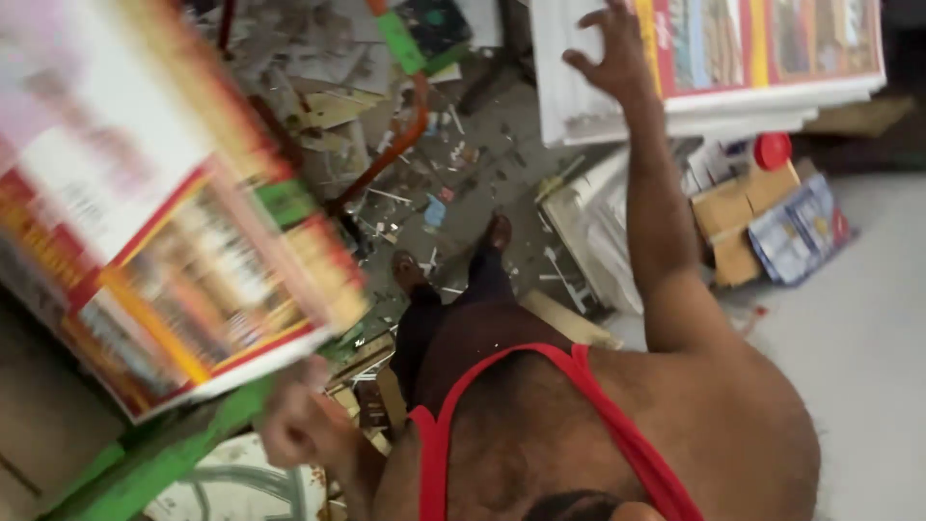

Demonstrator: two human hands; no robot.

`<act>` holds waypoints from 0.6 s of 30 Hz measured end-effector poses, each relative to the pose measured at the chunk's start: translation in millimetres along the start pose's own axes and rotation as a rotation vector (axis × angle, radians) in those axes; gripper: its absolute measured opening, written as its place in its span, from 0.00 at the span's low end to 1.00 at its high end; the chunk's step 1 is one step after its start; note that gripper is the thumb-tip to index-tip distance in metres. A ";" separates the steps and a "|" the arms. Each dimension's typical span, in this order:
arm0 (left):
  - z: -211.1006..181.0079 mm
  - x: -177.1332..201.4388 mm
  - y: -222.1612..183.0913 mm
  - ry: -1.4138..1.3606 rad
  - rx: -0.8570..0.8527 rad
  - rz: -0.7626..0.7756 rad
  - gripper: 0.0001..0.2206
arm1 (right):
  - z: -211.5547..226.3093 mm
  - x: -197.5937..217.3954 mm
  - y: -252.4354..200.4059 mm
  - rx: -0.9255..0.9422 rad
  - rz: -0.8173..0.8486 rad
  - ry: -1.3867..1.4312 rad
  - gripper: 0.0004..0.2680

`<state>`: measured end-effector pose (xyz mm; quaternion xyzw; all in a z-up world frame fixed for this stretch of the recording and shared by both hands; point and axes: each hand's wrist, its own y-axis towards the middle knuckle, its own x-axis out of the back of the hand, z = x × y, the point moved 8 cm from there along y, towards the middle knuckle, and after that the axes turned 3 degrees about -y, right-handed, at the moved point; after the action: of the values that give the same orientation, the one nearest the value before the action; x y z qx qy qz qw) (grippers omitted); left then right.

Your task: The person repeatedly picks up a single large printed sheet from a stack on the right and places it onto a green machine on the left. The action is performed one at a time in a repetitive loop.

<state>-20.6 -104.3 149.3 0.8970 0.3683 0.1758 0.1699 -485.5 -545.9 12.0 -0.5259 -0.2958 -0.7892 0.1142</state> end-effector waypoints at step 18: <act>140.9 -369.9 -60.8 -0.655 0.897 0.805 0.14 | -69.0 59.6 -21.9 -0.359 0.512 0.064 0.21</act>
<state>-241.7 -354.8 -71.5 0.9546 -0.0272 -0.2247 -0.1938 -574.0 -561.1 39.2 -0.5700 -0.0061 -0.7906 0.2237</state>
